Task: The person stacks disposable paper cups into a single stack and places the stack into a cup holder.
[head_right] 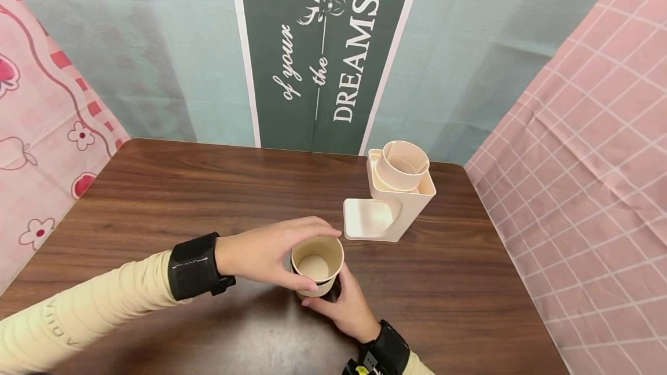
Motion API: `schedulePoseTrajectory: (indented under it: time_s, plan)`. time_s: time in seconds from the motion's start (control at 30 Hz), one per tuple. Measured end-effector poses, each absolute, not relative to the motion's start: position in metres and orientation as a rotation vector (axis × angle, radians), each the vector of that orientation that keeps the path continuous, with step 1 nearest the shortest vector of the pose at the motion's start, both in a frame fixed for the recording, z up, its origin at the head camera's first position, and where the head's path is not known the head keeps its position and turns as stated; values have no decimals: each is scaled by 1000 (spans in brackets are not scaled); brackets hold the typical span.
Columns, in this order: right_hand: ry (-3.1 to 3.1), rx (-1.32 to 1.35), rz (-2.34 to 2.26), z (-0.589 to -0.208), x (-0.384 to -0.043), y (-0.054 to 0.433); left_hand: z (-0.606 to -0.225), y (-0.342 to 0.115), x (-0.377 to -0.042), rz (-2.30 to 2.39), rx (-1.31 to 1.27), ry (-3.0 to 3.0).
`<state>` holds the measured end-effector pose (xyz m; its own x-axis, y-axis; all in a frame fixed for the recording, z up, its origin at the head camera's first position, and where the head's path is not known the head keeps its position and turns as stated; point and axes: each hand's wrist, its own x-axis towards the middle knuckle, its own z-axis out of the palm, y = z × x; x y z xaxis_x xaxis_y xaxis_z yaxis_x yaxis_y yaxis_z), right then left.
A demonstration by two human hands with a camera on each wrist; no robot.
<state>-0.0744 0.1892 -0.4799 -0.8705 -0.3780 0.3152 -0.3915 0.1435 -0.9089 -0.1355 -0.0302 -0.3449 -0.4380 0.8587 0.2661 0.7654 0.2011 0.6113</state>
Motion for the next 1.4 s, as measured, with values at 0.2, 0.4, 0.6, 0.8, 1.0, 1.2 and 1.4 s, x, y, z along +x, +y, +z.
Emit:
schedulePoseTrajectory:
  time_s: [0.2, 0.4, 0.6, 0.8, 1.0, 1.2, 1.4]
  plan:
    - [-2383, 777, 1893, -479, -73, 190, -353, -29, -136, 1037, 1588, 2316]
    - [-2373, 775, 1947, -479, -72, 190, -359, -31, -136, 1022, 1583, 2309]
    - [-2374, 768, 1946, -480, -72, 191, -364, -32, -137, 1023, 1570, 2293]
    - [-2413, 713, 1907, -481, -71, 191, -369, -33, -137, 1036, 1551, 2278]
    - [-2430, 694, 1871, -481, -71, 191, -368, -35, -141, 1049, 1567, 2254]
    - [-2433, 689, 1861, -480, -71, 191, -370, -36, -141, 1073, 1563, 2253]
    - [-2468, 629, 1869, -478, -70, 190, -386, -39, -132, 1287, 1461, 2294]
